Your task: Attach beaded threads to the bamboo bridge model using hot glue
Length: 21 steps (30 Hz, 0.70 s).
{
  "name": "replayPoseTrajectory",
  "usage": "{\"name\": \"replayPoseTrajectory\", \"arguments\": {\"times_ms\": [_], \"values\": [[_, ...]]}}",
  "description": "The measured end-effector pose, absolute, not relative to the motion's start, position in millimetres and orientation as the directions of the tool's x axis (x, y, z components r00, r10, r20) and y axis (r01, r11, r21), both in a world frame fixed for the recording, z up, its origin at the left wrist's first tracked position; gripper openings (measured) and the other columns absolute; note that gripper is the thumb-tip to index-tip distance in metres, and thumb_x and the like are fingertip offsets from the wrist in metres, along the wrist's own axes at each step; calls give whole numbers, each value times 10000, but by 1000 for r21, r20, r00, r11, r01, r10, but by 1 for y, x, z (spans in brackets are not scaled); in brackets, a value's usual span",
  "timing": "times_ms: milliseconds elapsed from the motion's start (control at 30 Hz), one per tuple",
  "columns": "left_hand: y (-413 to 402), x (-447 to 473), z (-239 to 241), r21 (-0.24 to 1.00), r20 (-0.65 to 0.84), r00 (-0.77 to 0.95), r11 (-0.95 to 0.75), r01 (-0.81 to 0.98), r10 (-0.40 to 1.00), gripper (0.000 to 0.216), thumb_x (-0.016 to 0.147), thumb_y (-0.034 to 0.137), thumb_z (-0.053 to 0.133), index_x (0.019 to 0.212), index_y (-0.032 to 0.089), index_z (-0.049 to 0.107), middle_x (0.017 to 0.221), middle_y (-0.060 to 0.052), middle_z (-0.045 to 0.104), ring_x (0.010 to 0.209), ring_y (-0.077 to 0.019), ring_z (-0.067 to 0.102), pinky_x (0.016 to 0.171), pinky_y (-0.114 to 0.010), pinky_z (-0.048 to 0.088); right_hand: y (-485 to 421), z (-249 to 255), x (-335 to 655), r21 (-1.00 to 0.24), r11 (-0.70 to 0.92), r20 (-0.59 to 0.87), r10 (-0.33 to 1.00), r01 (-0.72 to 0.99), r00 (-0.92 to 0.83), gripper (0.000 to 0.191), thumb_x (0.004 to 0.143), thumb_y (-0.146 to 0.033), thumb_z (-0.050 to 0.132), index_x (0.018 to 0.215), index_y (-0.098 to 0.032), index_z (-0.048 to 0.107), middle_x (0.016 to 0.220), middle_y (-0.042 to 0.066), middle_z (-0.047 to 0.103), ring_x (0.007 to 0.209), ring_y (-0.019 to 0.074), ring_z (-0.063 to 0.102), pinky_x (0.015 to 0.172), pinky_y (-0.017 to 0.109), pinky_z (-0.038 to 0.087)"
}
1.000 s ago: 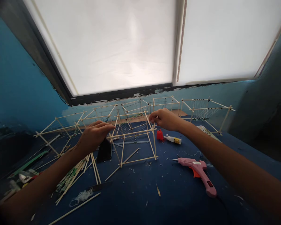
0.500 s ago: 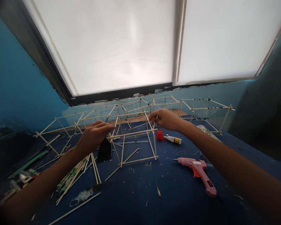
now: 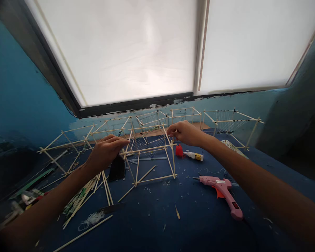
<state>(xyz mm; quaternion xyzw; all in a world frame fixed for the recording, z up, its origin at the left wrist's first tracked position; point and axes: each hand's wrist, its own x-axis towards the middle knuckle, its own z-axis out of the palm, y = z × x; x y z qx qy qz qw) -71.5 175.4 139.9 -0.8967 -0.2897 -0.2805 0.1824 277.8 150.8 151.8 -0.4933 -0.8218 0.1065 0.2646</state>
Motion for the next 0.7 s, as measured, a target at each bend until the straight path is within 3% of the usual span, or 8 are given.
{"name": "replayPoseTrajectory", "arguments": {"times_ms": [700], "values": [[177, -75, 135, -196, 651, 669, -772, 604, 358, 326, 1029, 269, 468, 1049, 145, 768, 966, -87, 795, 875, -233, 690, 719, -357, 565, 154, 146, 280, -426, 505, 349, 857, 751, -378, 245, 919, -202, 542, 1000, -232, 772, 930, 47, 790, 768, 168, 722, 634, 273, 534]]}}
